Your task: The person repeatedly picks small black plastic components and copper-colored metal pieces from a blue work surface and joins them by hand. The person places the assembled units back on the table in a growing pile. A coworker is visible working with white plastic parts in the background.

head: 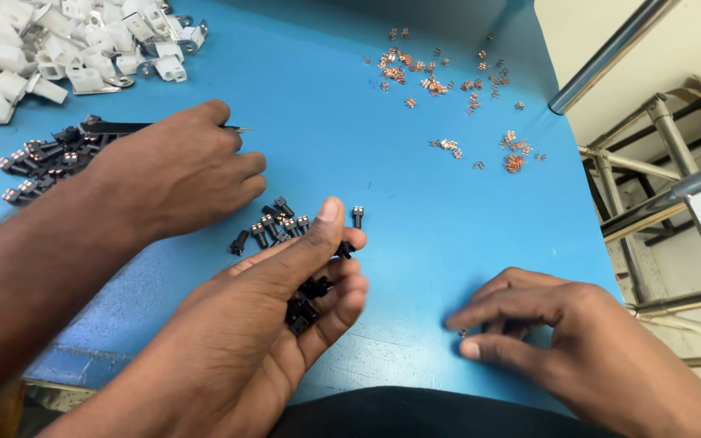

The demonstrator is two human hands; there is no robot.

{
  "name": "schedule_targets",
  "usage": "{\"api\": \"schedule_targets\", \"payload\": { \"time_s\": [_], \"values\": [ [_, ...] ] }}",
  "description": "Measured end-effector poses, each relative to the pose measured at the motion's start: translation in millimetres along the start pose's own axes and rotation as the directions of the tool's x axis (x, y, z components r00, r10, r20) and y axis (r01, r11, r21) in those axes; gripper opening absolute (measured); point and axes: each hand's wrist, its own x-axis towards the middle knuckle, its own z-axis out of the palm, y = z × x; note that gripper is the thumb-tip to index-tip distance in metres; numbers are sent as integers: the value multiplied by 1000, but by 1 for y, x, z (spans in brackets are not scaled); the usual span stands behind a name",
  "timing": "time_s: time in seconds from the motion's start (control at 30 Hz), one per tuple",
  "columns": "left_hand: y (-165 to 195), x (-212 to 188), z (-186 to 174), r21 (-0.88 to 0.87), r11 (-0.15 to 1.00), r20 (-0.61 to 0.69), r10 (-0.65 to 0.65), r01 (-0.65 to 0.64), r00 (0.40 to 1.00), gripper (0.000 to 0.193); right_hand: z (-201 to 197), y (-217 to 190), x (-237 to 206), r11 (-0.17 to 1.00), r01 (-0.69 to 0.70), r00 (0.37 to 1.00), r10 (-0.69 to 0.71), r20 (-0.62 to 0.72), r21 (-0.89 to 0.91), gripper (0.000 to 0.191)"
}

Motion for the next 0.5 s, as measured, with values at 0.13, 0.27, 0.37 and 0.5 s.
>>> {"api": "schedule_targets", "payload": {
  "time_s": [0.13,0.27,0.37,0.5],
  "values": [
    [5,0,1,47,998,-90,-30,34,996,26,4,3,-1,957,-279,958,283,47,-76,24],
    [4,-1,3,-17,1000,-25,-16,16,1000,20,5,6,1,958,-278,960,279,-8,65,20],
    [0,-2,4,-40,999,71,13,-10,997,20,4,6,5,959,-212,969,231,-86,186,19],
    [-2,-5,0,-69,998,86,11,-5,996,22,-3,-1,12,781,-197,949,304,-87,592,21]
  ]
}}
